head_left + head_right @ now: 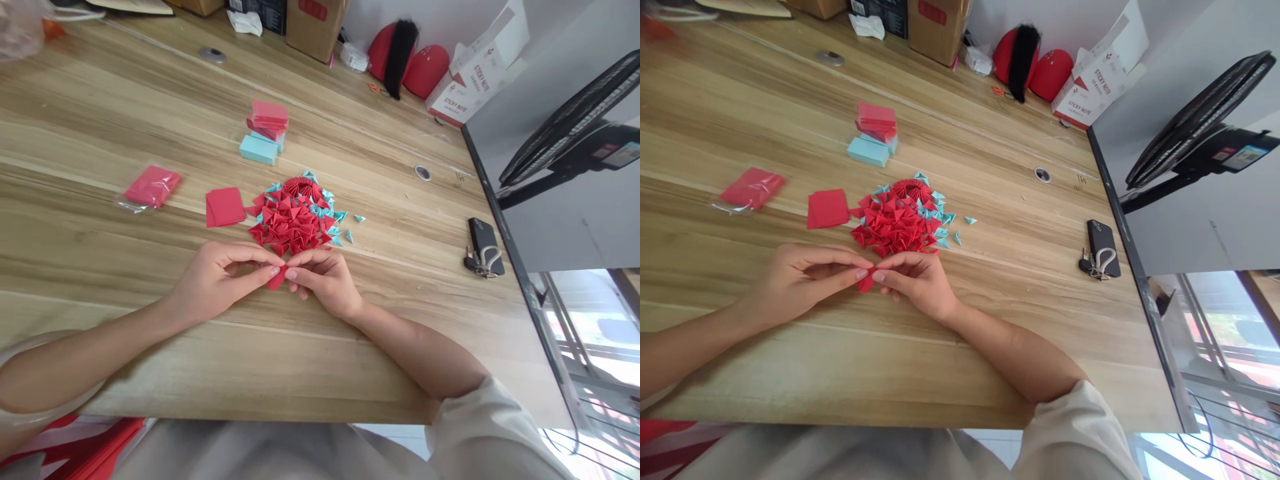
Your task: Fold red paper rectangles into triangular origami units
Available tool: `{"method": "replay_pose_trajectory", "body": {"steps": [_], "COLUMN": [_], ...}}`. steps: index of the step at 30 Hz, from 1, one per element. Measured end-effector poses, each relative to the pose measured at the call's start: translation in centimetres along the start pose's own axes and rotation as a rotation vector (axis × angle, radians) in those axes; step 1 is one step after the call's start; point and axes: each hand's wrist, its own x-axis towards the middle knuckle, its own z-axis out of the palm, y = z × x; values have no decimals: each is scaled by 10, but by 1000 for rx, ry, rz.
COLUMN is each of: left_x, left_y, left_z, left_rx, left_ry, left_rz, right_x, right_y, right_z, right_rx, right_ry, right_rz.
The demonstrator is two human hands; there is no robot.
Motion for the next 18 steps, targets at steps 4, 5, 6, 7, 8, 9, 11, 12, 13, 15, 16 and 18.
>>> {"method": "replay_pose_trajectory", "body": {"steps": [4, 5, 6, 7, 8, 9, 11, 12, 13, 15, 16, 18], "left_x": [0, 0, -1, -1, -1, -1, -1, -1, 0, 0, 0, 0], "left_y": [0, 0, 0, 0, 1, 1, 2, 3, 4, 5, 5, 5], "left_z": [0, 0, 0, 0, 0, 0, 0, 0, 0, 0, 0, 0], "left_rx": [7, 9, 10, 10, 9, 5, -7, -12, -17, -25, -27, -29], "left_ry": [-1, -3, -6, -8, -12, -15, -27, -32, -33, -33, -34, -40], "left_rz": [21, 19, 12, 4, -3, -9, -18, -22, -27, -43, -50, -63], "right_x": [1, 1, 1, 1, 1, 1, 1, 1, 1, 1, 1, 1], "right_y": [-3, -4, -4, -5, -5, -5, -5, -5, -5, -5, -5, -5], "right_z": [0, 0, 0, 0, 0, 0, 0, 0, 0, -1, -1, -1], "right_rx": [-4, -4, -3, -2, -2, -6, -14, -21, -30, -51, -61, -74], "right_ry": [-4, -4, -6, -8, -11, -15, -18, -18, -20, -25, -28, -31], "right_rz": [56, 62, 66, 68, 67, 65, 63, 62, 60, 56, 52, 45]}}
